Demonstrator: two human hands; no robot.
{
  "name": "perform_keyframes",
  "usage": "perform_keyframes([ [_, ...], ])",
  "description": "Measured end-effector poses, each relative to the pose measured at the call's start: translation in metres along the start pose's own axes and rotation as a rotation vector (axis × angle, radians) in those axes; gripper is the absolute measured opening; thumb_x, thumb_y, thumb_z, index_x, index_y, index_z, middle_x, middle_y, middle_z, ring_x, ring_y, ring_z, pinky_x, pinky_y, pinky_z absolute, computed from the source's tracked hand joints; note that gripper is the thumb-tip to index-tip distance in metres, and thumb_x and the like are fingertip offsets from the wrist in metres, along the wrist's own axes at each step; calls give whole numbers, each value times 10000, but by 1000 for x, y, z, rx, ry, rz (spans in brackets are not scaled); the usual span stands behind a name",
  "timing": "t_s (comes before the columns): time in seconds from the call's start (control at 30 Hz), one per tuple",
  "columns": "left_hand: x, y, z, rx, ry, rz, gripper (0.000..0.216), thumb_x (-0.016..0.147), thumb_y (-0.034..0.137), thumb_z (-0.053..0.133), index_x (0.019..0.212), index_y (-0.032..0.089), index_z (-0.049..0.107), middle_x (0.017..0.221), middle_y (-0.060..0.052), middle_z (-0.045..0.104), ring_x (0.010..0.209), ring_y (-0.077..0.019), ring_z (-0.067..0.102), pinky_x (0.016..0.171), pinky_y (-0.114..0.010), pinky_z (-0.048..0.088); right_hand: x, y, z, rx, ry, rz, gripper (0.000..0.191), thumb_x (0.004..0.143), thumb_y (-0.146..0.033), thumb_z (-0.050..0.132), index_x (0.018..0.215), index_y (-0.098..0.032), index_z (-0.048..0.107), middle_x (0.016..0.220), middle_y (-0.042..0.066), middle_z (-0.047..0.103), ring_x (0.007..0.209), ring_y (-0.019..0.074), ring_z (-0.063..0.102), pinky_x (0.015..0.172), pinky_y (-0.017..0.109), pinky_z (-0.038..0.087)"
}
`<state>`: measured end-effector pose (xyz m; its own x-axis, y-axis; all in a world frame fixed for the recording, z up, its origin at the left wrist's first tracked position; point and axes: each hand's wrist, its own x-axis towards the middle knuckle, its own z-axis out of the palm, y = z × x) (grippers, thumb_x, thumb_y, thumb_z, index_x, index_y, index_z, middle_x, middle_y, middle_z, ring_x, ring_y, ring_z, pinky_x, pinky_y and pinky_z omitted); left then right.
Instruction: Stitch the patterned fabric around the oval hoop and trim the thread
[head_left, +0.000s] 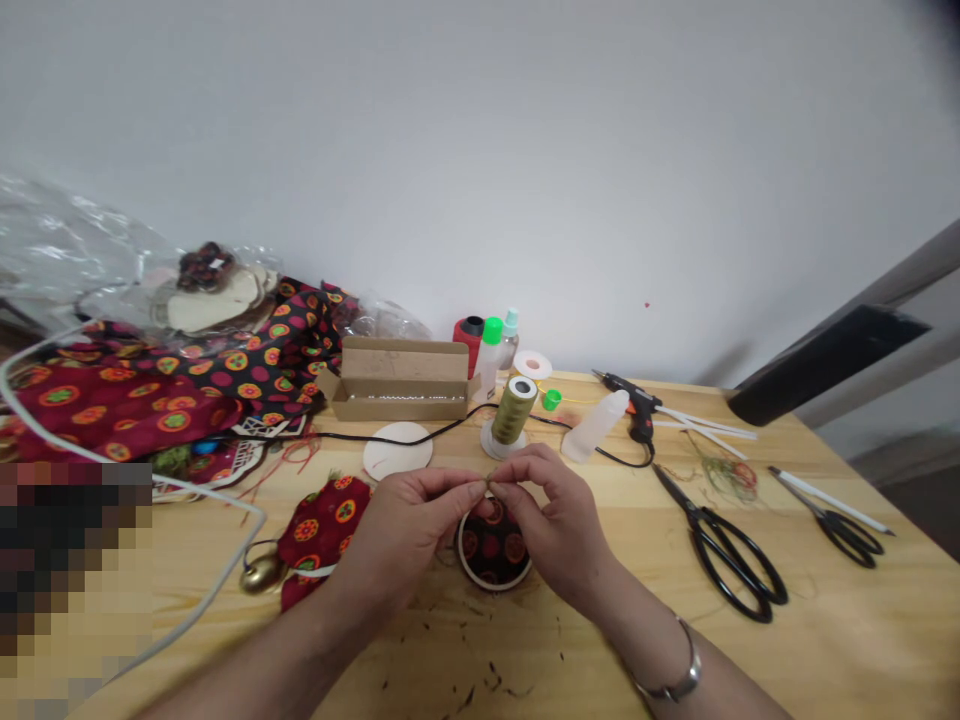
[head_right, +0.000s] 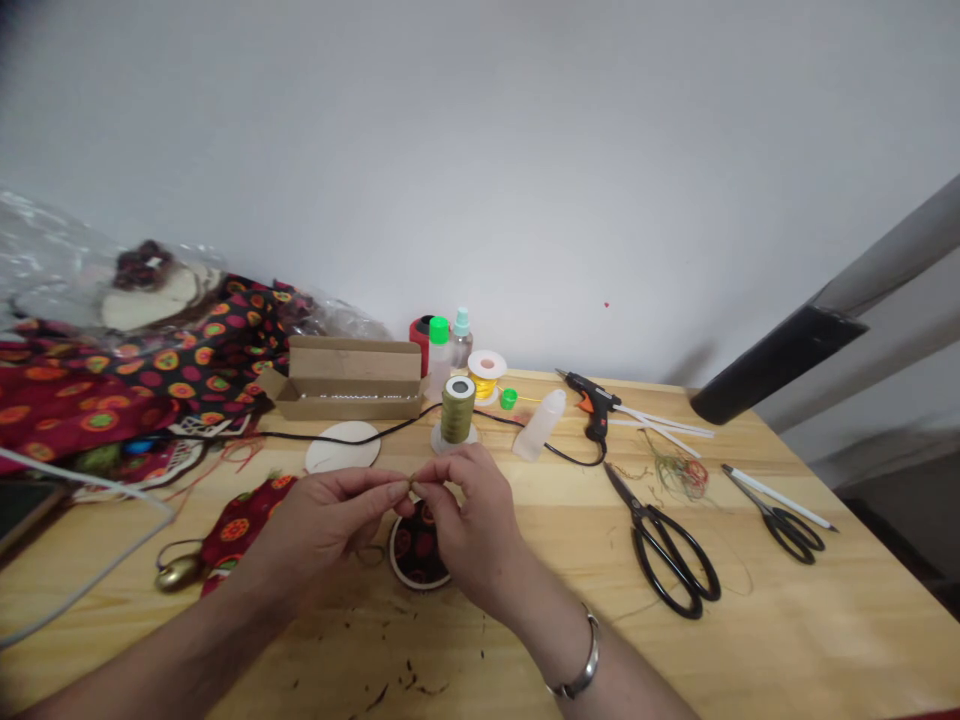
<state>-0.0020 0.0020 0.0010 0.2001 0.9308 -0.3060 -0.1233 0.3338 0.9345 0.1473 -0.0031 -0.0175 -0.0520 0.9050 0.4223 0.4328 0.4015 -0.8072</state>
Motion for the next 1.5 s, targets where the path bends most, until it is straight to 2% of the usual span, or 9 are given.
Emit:
perform_keyframes([
  [0.23,-1,-1,0,30,19,-2,124,674,250,683,608,157,729,361,81,401,355,-31,260,378,-162,252,0,0,-1,-20,3,5,114,774,-85,576,735,-182,623,758,16,599,756,138,570,703,262,449],
  [0.6,-1,1,0,6,1,9,121,674,245,683,615,149,728,338,92,340,361,-39,243,378,-168,240,-1,0,-1,-37,9,0,105,777,-99,575,740,-188,617,750,14,599,754,146,570,696,276,453],
  [0.87,3,-3,-2,-154,-27,-41,124,643,246,721,605,128,711,347,88,383,360,-21,238,367,-156,191,-1,-3,-1,14,6,-4,120,767,-90,573,752,-198,623,765,17,602,756,146,576,705,280,459],
  [1.03,5,-3,-5,-230,-48,-70,141,631,244,737,633,108,702,483,34,557,374,-5,270,368,-147,181,0,-1,0,7,20,-18,125,759,-72,579,759,-193,614,773,16,604,768,148,569,713,284,450],
  [1.27,4,-1,-5,-277,-60,-106,172,616,256,750,620,96,685,534,19,579,373,7,275,360,-138,160,0,-3,-1,-44,87,-142,122,765,-93,601,729,-207,622,730,17,592,744,161,553,689,308,458],
  [1.5,5,-4,-5,-263,-74,-108,130,631,240,732,636,115,694,547,14,602,381,-5,322,362,-145,178,-3,-2,0,-78,104,-220,162,780,-100,599,825,-237,674,777,36,604,778,174,548,696,330,473],
])
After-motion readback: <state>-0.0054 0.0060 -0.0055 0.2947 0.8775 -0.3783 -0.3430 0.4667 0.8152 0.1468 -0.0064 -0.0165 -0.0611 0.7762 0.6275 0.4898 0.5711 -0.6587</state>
